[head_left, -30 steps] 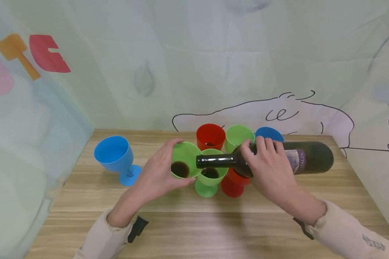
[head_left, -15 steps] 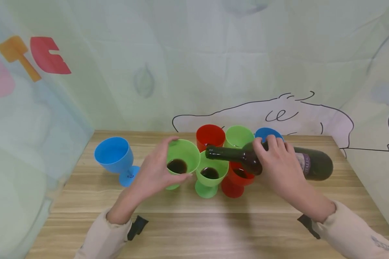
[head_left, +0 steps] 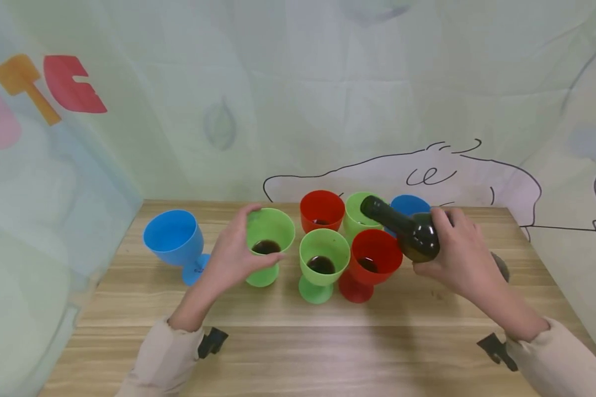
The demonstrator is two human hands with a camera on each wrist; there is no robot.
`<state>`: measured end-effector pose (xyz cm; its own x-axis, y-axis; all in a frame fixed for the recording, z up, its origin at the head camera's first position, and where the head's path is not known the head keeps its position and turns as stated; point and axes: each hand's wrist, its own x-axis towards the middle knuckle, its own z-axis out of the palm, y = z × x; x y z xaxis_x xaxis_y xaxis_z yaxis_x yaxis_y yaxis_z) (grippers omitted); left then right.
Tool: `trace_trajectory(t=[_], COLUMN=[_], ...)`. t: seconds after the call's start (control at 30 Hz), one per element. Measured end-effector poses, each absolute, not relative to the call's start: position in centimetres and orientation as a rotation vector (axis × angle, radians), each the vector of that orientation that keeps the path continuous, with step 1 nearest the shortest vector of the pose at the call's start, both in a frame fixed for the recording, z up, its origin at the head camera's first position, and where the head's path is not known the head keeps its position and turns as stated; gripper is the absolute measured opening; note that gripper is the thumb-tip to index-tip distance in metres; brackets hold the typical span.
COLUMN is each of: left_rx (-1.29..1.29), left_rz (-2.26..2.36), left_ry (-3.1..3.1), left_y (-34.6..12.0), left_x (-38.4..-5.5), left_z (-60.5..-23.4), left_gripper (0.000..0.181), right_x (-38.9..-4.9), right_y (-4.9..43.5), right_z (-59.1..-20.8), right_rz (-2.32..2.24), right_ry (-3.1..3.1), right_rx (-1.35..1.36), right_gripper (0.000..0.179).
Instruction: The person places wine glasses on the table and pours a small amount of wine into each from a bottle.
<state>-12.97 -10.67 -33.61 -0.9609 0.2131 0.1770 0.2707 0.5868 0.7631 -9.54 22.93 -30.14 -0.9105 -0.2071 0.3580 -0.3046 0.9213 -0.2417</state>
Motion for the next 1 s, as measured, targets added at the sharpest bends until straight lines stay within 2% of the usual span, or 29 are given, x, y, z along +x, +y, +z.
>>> trace_trajectory(t=[0.23, 0.5, 1.0], left_rx=[-0.321, -0.236, -0.266], left_rz=[-1.393, -1.433, -1.548], left_ry=[-2.738, -2.763, -2.711], left_y=[-11.0, -11.0, -10.2], left_x=[-14.2, -15.3, -18.1], left_z=[-34.7, -35.2, -35.8], left_gripper=[0.084, 0.085, 0.086], right_x=[-9.5, -9.6, -9.4], right_y=[25.2, 27.3, 28.3], right_z=[-31.3, -33.5, -35.8], right_rz=[0.713, 0.770, 0.860], right_ry=[-2.774, -2.790, -2.784], right_rx=[0.256, 0.181, 0.058], right_gripper=[0.070, 0.073, 0.079])
